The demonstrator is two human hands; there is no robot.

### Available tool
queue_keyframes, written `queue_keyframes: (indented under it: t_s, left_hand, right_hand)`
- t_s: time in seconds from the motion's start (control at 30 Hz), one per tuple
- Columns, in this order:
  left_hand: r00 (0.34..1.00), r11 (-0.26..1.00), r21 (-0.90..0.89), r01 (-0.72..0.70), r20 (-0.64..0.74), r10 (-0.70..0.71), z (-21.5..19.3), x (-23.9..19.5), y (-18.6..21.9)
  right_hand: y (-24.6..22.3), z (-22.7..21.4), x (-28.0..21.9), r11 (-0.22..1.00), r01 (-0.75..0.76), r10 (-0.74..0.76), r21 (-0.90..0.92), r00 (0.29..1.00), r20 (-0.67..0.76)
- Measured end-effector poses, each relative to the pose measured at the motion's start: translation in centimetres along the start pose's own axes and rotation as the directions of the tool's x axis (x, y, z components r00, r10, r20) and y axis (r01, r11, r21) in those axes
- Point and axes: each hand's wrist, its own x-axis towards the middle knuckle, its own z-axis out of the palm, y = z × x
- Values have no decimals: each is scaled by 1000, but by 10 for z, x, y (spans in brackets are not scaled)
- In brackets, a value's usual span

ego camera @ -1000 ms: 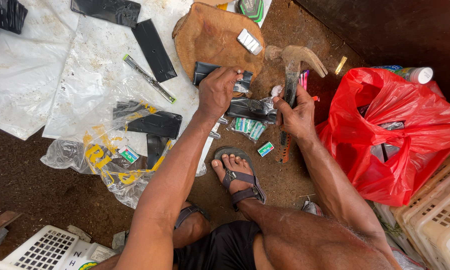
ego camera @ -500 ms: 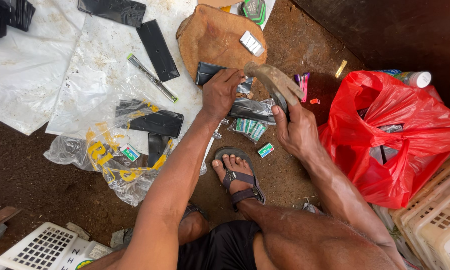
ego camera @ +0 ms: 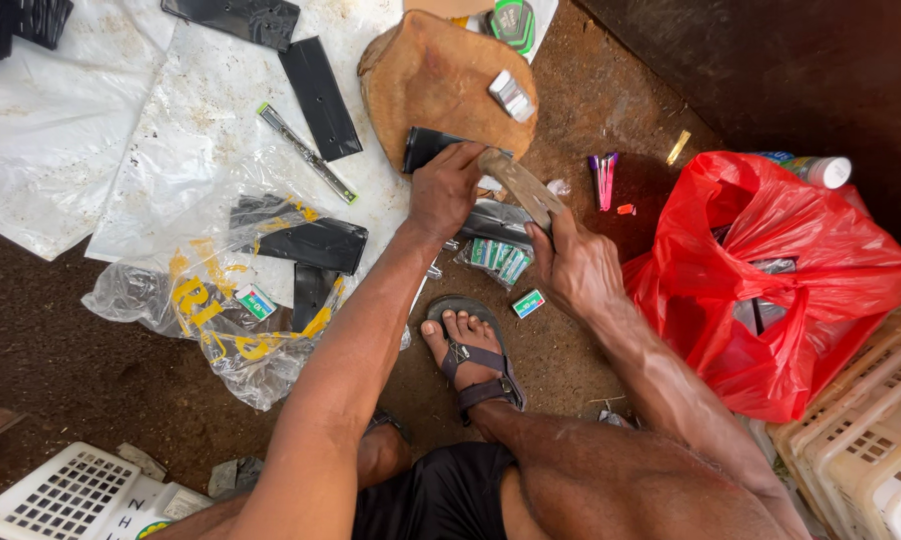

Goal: The person sits on the ground and assembles small metal components into black plastic housings. They use a hammer to tap metal pieces into place and handle multiple units one at a time, placing finished assemblies on a nearby surface.

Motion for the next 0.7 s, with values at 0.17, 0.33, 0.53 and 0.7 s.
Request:
queue_keyframes:
  t_s: [0.17,0.33,0.53,0.7]
  left_hand:
    - [999,997,59,-48,18,47,-4,-6,-2]
    - [997,996,66,-61,47,58,-2,-2,-2]
    - [1000,1000,16,10,14,-10,-1,0,3]
    - [953,916,-318,244,-98,-287,8,2,-12]
  right_hand:
    - [8,-8,-30,871,486,-377,72,754,-538]
    - [23,17,-25,870,464,-306,167,774,-555]
    - [33,43,-7,933,334,-252,137,875,-414]
    - [27,32,-14,835,332,-127,439,892,-434]
